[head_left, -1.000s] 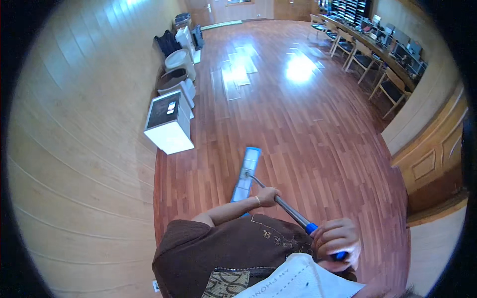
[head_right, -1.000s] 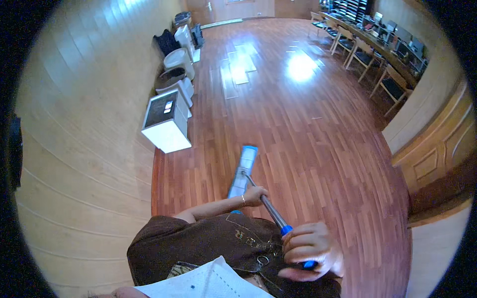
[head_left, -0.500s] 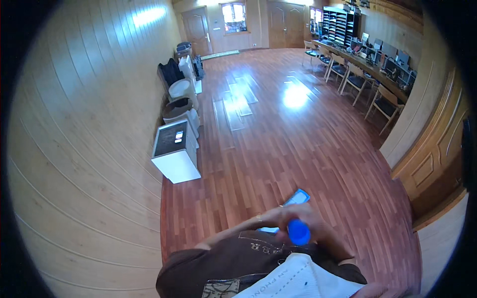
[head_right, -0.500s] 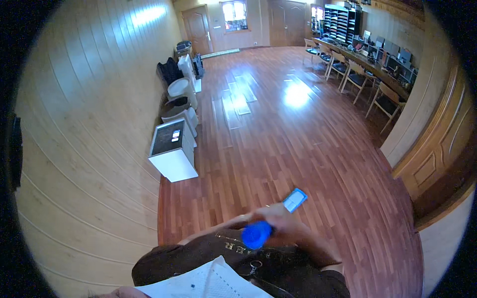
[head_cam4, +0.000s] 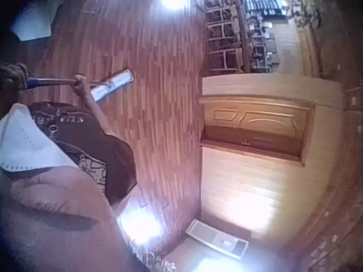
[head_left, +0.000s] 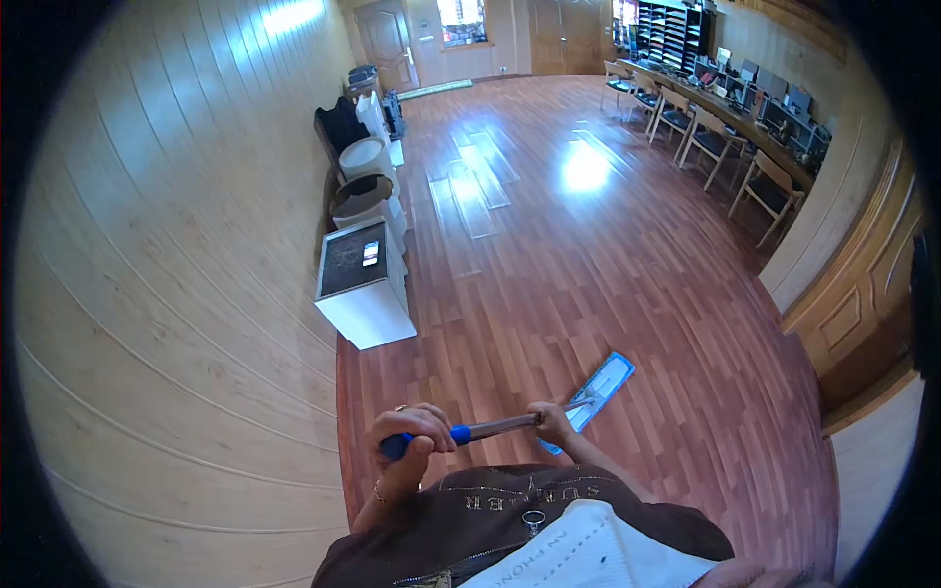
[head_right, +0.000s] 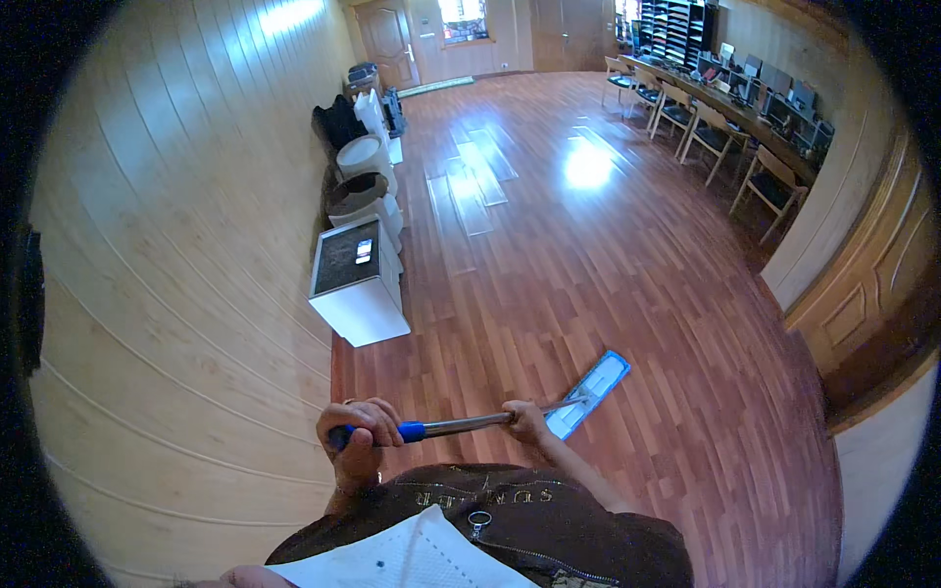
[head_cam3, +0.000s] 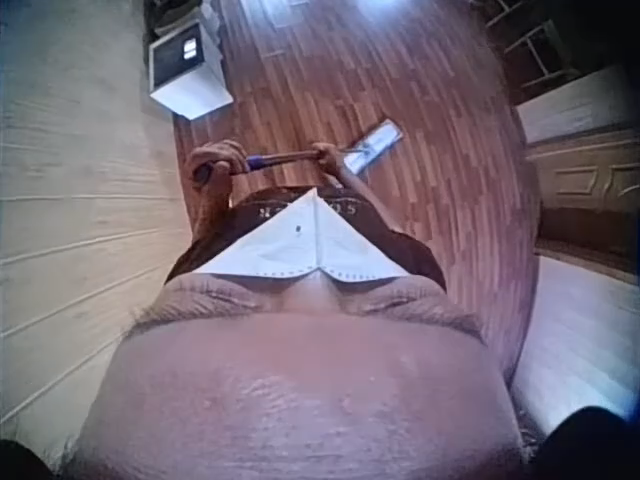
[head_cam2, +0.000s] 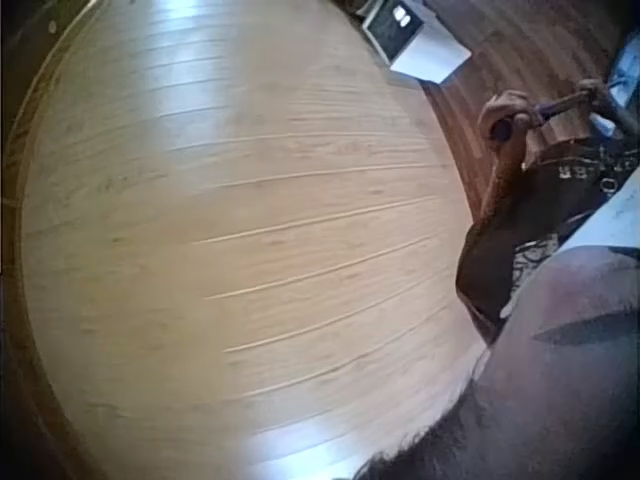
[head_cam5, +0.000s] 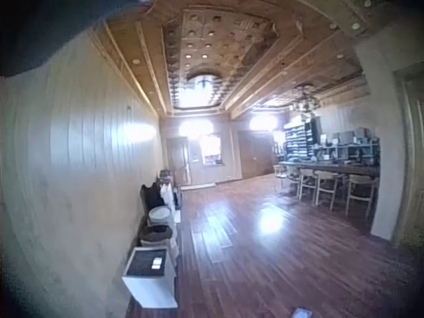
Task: Mopping a large wooden floor in a manufacturing or showroom environment.
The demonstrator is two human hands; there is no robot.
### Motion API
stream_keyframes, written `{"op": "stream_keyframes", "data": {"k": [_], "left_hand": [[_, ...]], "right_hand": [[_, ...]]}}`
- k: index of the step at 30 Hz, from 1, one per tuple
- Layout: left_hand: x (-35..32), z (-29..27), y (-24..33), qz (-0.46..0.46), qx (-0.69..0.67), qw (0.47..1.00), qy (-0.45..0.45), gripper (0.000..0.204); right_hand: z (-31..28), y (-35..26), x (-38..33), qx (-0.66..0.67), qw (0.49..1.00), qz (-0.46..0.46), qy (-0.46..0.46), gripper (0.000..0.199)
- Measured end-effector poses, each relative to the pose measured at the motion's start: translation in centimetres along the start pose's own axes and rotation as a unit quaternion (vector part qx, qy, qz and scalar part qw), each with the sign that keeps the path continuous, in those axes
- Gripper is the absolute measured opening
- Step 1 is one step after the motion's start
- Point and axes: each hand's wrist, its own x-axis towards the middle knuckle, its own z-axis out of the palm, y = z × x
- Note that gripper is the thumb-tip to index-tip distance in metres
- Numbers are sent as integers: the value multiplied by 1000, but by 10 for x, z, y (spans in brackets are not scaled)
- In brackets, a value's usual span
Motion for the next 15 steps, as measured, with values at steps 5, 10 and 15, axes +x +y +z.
{"op": "stream_keyframes", "data": {"k": [5, 10, 15], "left_hand": [[1, -25, -10, 16, 23, 999, -15, 27], [14, -25, -22, 73, 64, 995, -31, 29], [4, -15, -40, 85, 29, 992, -83, 29]], "right_hand": [[36, 38, -1, -112, 991, 55, 51, 40], [45, 59, 1, -152, 988, 16, 26, 20], [15, 30, -35, -153, 977, 146, 24, 16]]}}
